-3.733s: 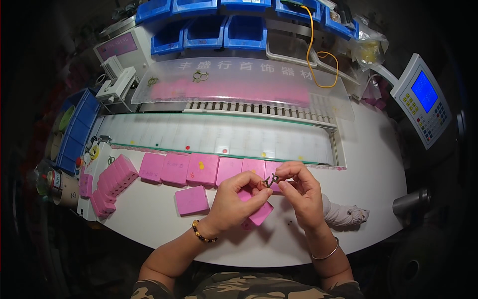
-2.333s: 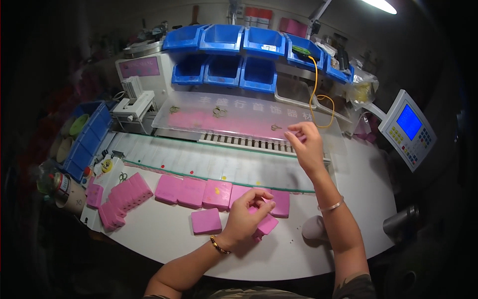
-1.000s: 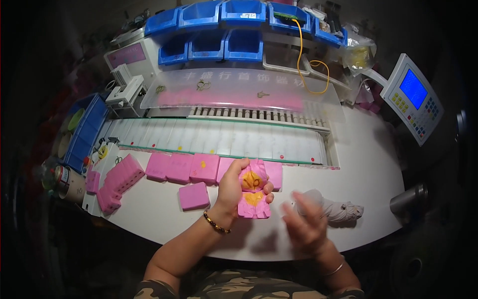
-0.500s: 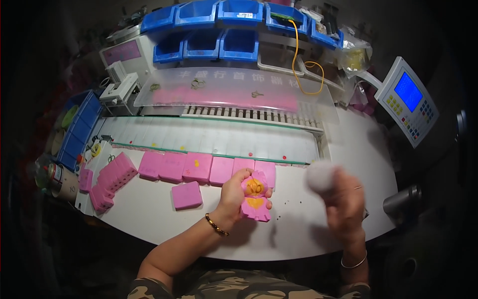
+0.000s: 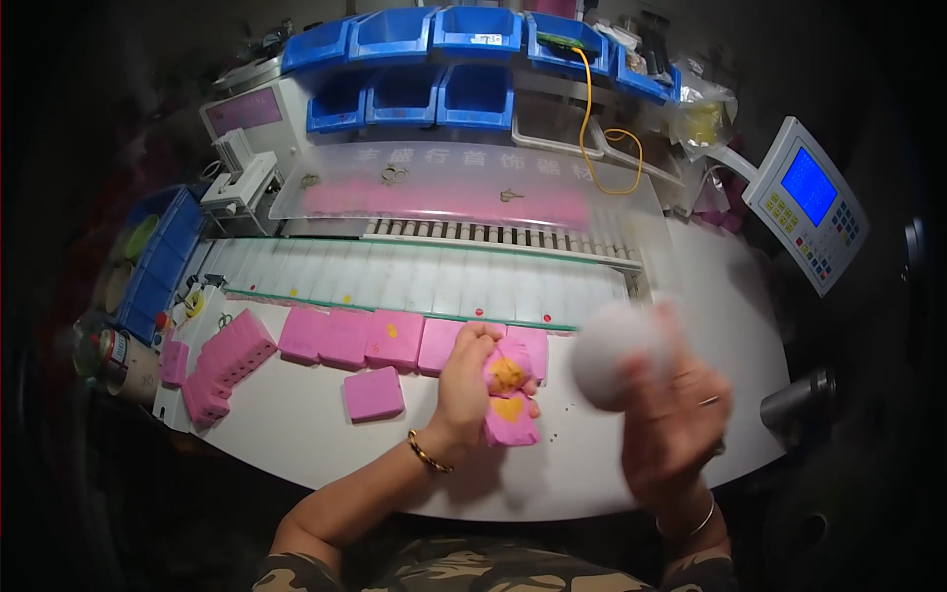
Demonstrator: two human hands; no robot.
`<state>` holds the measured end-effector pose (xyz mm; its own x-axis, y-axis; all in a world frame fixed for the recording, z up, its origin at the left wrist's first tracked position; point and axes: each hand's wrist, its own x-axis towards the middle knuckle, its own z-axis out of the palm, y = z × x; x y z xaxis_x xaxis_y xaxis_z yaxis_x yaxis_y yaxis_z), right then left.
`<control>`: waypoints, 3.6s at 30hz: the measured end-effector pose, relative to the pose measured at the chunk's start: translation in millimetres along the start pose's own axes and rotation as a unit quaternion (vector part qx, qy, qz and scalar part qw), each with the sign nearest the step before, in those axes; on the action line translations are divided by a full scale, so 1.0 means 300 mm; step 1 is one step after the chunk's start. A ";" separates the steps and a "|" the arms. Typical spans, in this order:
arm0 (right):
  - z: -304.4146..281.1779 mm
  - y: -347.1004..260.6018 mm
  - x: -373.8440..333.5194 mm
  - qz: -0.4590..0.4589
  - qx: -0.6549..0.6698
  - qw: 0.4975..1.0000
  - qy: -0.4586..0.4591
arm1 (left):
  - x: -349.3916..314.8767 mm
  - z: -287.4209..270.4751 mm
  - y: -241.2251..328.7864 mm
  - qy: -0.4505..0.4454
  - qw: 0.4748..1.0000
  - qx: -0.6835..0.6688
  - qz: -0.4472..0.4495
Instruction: The person opens pink wax blocks to reveal gold-colored figurines, uses a small brush to clean them, and then places the figurines into small bags. The person then organizes several pink wax blocks into a row and places them under a transparent plastic cover on the workstation.
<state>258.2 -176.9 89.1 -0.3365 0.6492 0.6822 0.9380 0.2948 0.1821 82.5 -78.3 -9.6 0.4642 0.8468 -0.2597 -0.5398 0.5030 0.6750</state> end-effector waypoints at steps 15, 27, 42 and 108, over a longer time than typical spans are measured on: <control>0.063 -0.137 -0.050 -0.101 -0.015 0.991 -0.091 | -0.046 0.033 0.038 0.003 0.976 0.086 0.200; 0.028 -0.122 -0.029 -0.048 0.015 0.995 -0.081 | -0.059 0.063 0.043 -0.015 0.933 0.194 0.304; 0.187 0.117 -0.271 0.210 -0.044 0.954 -0.211 | -0.033 -0.012 0.034 0.001 0.990 0.036 0.135; 0.172 -0.097 -0.188 0.398 0.617 0.678 -0.045 | 0.005 0.040 0.025 -0.346 0.881 0.313 -0.077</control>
<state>245.5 -185.8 8.8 0.1796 0.9704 0.1612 0.0612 0.1526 -0.9864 87.5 -75.3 3.4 0.9320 0.3598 -0.0450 -0.0401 0.2255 0.9734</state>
